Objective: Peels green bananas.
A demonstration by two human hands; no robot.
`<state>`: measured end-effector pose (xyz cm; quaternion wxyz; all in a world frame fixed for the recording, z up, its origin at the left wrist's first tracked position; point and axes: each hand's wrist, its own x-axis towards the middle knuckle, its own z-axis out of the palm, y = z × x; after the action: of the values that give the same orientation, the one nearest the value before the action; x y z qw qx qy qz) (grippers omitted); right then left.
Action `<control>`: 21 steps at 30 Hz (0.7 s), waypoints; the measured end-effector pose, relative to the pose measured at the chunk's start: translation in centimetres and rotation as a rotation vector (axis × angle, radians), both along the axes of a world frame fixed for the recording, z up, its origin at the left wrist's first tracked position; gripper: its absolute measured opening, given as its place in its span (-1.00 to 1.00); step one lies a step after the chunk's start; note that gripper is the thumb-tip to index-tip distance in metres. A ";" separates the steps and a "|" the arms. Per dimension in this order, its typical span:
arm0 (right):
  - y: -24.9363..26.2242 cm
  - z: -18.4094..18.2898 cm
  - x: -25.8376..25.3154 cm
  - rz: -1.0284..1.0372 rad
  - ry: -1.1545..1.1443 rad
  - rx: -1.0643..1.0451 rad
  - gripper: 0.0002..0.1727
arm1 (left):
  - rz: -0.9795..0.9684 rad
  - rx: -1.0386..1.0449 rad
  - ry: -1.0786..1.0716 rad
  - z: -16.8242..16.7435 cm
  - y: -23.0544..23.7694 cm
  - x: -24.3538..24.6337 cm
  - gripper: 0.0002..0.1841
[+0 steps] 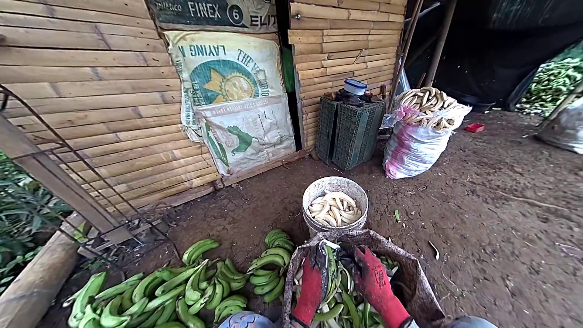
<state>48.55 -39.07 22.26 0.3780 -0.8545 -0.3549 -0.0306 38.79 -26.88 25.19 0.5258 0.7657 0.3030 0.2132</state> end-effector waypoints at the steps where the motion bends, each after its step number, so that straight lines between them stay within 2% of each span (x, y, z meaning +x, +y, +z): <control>1: -0.1 -0.1 0.7 -0.009 0.085 -0.040 -0.61 | -0.078 0.080 0.082 0.4 -0.5 -0.5 -0.52; 3: -0.5 -0.7 2.4 -0.017 0.235 -0.094 -0.61 | -0.176 0.129 0.127 0.4 -1.2 -1.0 -0.53; 4: -0.7 -1.3 2.9 -0.024 0.234 -0.036 -0.62 | -0.138 0.036 0.026 0.0 -1.3 -1.0 -0.57; 6: -1.1 -1.7 2.5 0.014 0.130 0.153 -0.62 | -0.034 -0.352 -0.255 -0.5 -0.2 0.0 -0.61; 8: -1.9 -1.6 1.5 0.173 -0.010 0.275 -0.63 | -0.234 -0.918 -0.542 -1.3 2.4 0.5 -0.44; 9: -2.1 -1.7 1.0 0.275 -0.080 0.300 -0.63 | -0.331 -1.136 -0.639 -1.6 3.3 0.4 -0.41; 10: -2.1 -1.8 0.7 0.354 -0.165 0.294 -0.64 | -0.417 -1.334 -0.719 -1.9 3.8 0.4 -0.42; 11: -2.0 -1.9 0.5 0.392 -0.259 0.259 -0.64 | -0.455 -1.438 -0.752 -1.9 4.0 0.4 -0.45; 12: -1.8 -2.0 0.5 0.391 -0.345 0.218 -0.66 | -0.425 -1.426 -0.737 -1.8 3.8 0.4 -0.47; 13: -1.7 -2.1 0.5 0.364 -0.411 0.185 -0.66 | -0.350 -1.315 -0.707 -1.7 3.5 0.5 -0.50; 15: -1.3 -2.3 0.2 0.289 -0.485 0.137 -0.65 | -0.208 -0.968 -0.655 -2.2 2.9 0.4 -0.60; 17: -0.8 -2.5 -0.1 0.218 -0.471 0.128 -0.64 | -0.174 -0.563 -0.562 -2.7 2.8 0.4 -0.66; 21: 0.1 -2.6 -1.1 0.136 -0.362 0.128 -0.61 | -0.188 -0.246 -0.462 -2.3 2.8 0.3 -0.65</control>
<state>47.48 -38.98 19.65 0.3629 -0.7835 -0.4711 -0.1806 39.08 -24.05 22.87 0.6876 0.6517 0.1262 0.2942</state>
